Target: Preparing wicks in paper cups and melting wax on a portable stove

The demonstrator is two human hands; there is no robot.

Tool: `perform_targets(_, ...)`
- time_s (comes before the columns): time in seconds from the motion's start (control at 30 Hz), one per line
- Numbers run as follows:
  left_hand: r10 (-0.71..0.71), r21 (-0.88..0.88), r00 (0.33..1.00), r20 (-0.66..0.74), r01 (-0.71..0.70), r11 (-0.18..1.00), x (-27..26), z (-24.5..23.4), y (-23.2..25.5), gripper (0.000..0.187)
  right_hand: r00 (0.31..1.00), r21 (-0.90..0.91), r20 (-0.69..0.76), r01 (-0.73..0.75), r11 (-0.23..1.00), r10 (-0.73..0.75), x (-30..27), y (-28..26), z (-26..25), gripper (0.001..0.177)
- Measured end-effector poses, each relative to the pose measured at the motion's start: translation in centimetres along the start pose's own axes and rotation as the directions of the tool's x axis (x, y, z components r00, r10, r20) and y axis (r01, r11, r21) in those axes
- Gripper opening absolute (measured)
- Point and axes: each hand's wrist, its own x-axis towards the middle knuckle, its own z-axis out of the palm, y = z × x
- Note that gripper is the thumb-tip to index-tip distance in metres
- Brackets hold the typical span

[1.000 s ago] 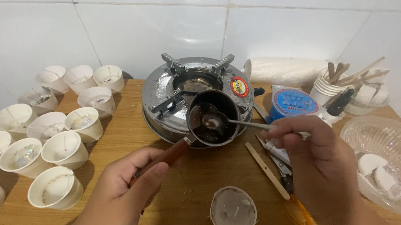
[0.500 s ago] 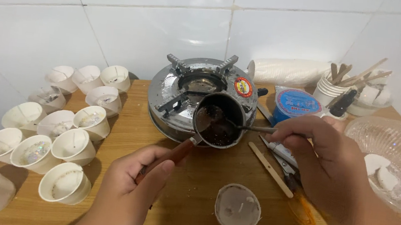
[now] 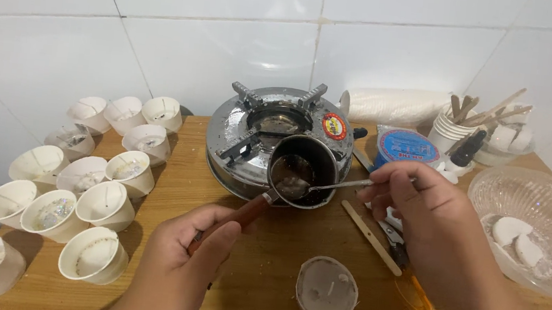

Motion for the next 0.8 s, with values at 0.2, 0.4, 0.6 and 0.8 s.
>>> perform_targets(0.2, 0.056, -0.05, 0.998, 0.026, -0.054, 0.997, 0.2, -0.2, -0.8, 0.025, 0.998, 0.154, -0.029, -0.048, 0.987, 0.053, -0.1, -0.3, -0.1, 0.028)
perform_targets(0.4, 0.02, -0.082, 0.999, 0.028, -0.018, 0.996, -0.1, -0.3, 0.0, 0.029, 1.0, 0.2, -0.02, 0.026, 0.979, -0.023, 0.3, 1.1, -0.6, 0.031)
perform_targets(0.6, 0.004, -0.126, 1.0, 0.008, -0.003, 0.992, -0.1, -0.3, 0.2, 0.028, 0.998, 0.235, -0.028, 0.052, 0.971, -0.047, 0.3, 0.9, -0.7, 0.033)
perform_targets(0.8, -0.043, -0.073, 0.999, -0.027, 0.041, 0.997, 0.1, -0.5, 0.2, 0.024, 0.998, 0.251, -0.057, 0.05, 0.967, -0.036, 0.7, 1.1, -0.9, 0.035)
